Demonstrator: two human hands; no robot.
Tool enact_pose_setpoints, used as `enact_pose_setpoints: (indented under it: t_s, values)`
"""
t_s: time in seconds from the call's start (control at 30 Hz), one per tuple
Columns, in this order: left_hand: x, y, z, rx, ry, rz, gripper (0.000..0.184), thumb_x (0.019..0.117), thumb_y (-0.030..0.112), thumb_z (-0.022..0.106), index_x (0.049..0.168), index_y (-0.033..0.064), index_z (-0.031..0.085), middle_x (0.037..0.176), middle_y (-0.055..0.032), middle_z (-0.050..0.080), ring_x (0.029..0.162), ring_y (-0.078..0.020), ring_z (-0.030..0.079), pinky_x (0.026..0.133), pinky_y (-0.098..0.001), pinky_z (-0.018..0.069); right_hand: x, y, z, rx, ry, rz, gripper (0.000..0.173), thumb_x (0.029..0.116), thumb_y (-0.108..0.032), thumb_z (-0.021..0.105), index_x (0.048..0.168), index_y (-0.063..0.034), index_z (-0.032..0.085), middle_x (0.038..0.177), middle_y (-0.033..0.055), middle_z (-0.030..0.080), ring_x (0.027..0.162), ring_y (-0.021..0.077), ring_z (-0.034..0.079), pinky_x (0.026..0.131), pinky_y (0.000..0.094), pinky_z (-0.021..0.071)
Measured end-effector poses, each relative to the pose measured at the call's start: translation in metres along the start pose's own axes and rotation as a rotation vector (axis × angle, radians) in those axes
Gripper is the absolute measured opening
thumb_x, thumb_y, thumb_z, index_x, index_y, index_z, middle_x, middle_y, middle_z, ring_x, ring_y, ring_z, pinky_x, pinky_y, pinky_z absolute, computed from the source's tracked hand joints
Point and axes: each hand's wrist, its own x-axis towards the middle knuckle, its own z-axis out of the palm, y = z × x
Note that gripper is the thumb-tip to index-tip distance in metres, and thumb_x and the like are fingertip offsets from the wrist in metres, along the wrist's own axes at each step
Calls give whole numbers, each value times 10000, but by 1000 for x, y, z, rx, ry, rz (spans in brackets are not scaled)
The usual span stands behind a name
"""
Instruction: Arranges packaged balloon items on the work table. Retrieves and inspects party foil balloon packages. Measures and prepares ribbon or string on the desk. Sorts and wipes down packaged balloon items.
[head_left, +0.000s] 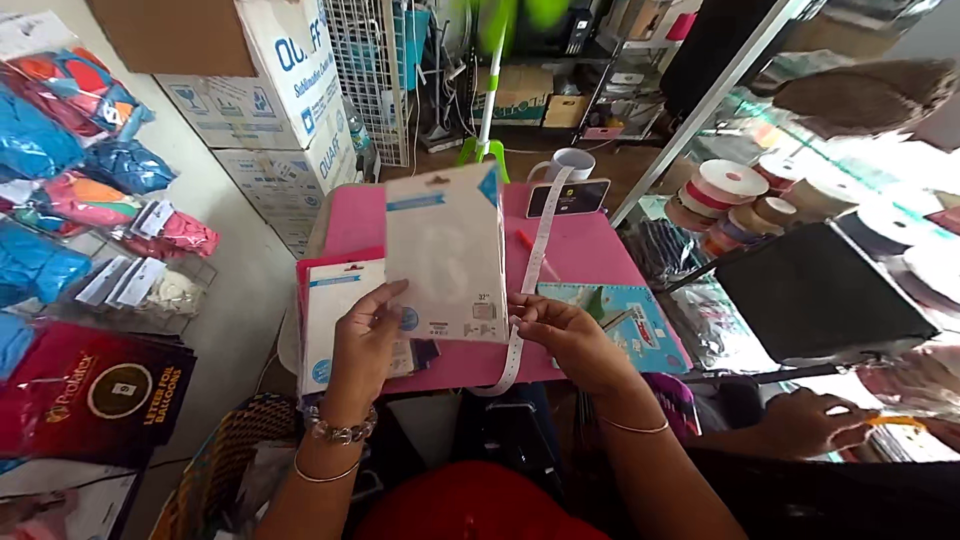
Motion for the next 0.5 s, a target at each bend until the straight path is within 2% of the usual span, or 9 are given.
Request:
enact_pose_setpoints:
  t_s: [0.07,0.17,0.37,0.5]
  values:
    - [-12,4,-14,41,21,45,280,970,-7,560,1215,16,694,1202,-49,708,989,-59,681,865,-226,570,-9,1,9,76,-109,46,53,905,-94,673,854,-96,659,1308,69,652,1193,147,634,961,333,566]
    - [-24,7,-25,101,69,130,270,954,6,565,1187,-7,701,1256,-80,665,1013,-51,659,852,-197,563,-16,1,22,168,-206,56,50,902,-96,680,852,-103,676,1313,79,656,1191,167,643,956,348,569]
    - [-31,12,-30,106,56,207,256,958,12,561,1168,-11,706,1257,-85,658,1000,-46,665,830,-183,572,-11,-6,40,-20,-198,32,44,883,-93,699,858,-69,672,1284,77,646,1189,118,626,947,277,562]
    - [-34,16,-30,108,8,249,237,961,16,566,1139,-7,720,1235,-77,666,960,-24,661,805,-167,571,-8,-9,51,-117,-164,6,41,875,-59,698,843,-71,675,1064,11,667,929,25,659,791,192,582]
